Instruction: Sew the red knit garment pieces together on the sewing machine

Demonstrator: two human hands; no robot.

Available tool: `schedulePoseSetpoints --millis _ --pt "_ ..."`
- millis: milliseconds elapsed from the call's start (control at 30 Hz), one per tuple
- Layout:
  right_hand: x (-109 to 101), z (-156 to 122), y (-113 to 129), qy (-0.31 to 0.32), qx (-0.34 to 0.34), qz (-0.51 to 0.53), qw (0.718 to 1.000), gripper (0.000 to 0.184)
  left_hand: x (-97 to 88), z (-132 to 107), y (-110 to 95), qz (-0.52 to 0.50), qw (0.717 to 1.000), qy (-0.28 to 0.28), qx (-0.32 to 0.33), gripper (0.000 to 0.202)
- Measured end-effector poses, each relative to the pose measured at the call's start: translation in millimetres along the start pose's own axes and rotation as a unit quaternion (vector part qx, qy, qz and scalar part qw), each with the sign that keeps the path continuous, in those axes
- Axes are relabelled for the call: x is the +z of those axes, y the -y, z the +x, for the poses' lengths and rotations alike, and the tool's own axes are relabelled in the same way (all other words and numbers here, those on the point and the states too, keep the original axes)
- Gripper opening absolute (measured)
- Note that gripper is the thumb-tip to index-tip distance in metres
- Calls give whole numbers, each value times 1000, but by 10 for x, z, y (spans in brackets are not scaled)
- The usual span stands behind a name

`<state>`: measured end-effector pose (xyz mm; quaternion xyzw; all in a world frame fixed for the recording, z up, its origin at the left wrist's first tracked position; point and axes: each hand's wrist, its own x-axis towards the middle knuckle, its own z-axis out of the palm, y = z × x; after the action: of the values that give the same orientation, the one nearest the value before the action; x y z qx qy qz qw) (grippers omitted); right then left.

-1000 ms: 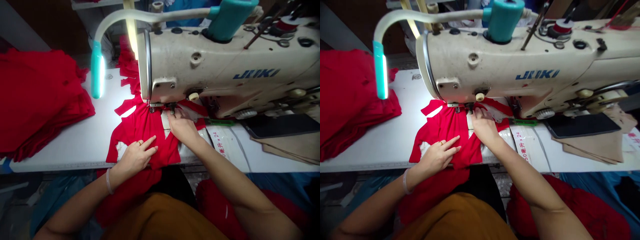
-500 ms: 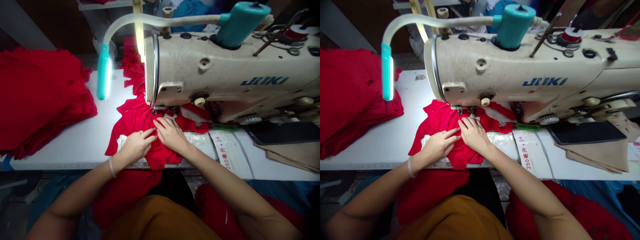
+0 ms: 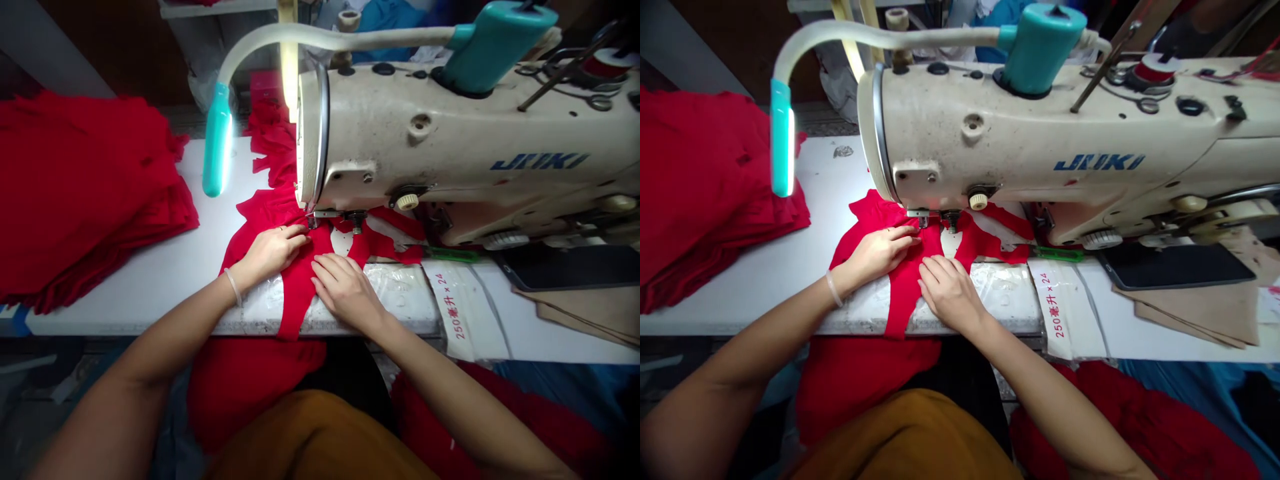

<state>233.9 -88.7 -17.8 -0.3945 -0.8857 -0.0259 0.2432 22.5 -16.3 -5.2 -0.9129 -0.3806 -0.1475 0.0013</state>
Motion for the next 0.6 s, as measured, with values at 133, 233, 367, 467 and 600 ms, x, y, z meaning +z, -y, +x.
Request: schedulePoseSetpoints --millis 133,233,367,467,600 --pt "89 180 -40 14 29 -30 999 33 23 108 146 -18 1000 -10 13 31" --pt "116 276 -26 27 52 -26 998 34 26 187 250 -26 1000 -12 5 29" --pt "42 333 -29 50 7 60 997 30 -52 196 300 -29 998 10 -55 30" --pt "-45 361 -151 91 35 30 995 36 -165 128 189 -41 993 38 -102 39" --pt "-68 452 -343 78 128 -85 985 26 -256 49 -142 -39 986 87 -136 40"
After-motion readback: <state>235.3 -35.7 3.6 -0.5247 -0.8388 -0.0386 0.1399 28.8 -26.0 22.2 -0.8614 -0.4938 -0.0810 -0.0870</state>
